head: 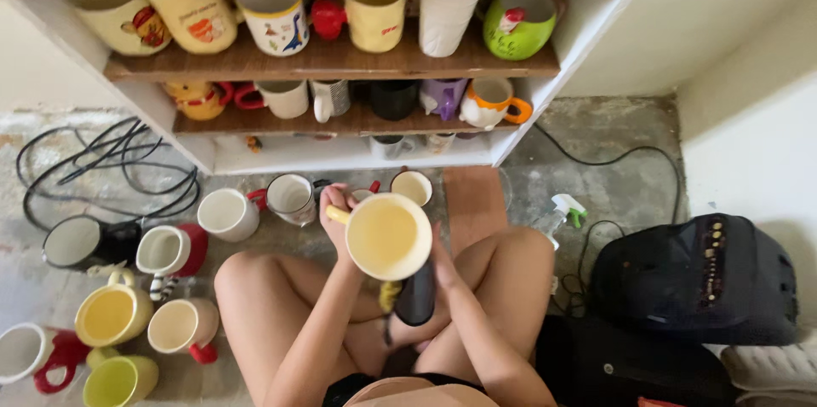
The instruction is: The person sits on the floor and wipes multiple mugs with a yellow cloth. They pick up each mug, wipe the exterior and interior, and place them back on the floor. The task continues with several mugs of different colors and designs.
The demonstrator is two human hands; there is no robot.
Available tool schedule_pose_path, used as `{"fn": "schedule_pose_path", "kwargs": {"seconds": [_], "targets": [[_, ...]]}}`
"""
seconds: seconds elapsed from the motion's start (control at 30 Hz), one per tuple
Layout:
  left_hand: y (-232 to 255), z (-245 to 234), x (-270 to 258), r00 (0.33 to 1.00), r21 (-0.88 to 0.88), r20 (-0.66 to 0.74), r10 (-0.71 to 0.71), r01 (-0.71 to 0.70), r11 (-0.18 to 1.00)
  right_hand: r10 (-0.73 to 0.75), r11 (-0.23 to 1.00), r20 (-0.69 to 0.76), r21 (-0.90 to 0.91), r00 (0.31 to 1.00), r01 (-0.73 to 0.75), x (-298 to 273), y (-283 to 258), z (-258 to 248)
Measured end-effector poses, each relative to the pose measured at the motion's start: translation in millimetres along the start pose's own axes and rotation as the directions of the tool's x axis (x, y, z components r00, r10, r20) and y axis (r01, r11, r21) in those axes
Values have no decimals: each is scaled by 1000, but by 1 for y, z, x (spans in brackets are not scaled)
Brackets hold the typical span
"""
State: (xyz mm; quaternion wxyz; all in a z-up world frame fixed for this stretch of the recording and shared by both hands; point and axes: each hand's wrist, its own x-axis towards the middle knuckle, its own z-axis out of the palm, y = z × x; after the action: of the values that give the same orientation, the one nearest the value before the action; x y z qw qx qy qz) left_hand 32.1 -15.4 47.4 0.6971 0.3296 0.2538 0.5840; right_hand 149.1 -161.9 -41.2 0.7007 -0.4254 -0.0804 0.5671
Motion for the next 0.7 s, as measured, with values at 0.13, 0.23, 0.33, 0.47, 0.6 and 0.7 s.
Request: {"fn": "schedule_pose_path", "kwargs": {"seconds": [0.13,0.23,0.33,0.47,0.6,0.7], "targets": [[8,22,19,1000,-114,2,-6,7,993,-240,816,-35,-548,970,182,6,-3,-15],[17,42,28,996,-185,-35,-85,77,980,-118,210,-28,-978,993,-3,-1,-9,-8],[26,61,32,970,-325,-26,-241,220,920,133,-302,-56,-953,990,-13,-19,-37,3],[53,97,38,928,-309,155,-339,372,876,-272,107,231,-957,934,268,-49,-125,34],[57,149,47,850,-165,263,-457,506,847,-660,85,545,-629,517,773,-91,-205,72],[48,190,57,781,-122,399,-480,564,817,-721,71,596,-445,354,893,-92,-243,106]]}}
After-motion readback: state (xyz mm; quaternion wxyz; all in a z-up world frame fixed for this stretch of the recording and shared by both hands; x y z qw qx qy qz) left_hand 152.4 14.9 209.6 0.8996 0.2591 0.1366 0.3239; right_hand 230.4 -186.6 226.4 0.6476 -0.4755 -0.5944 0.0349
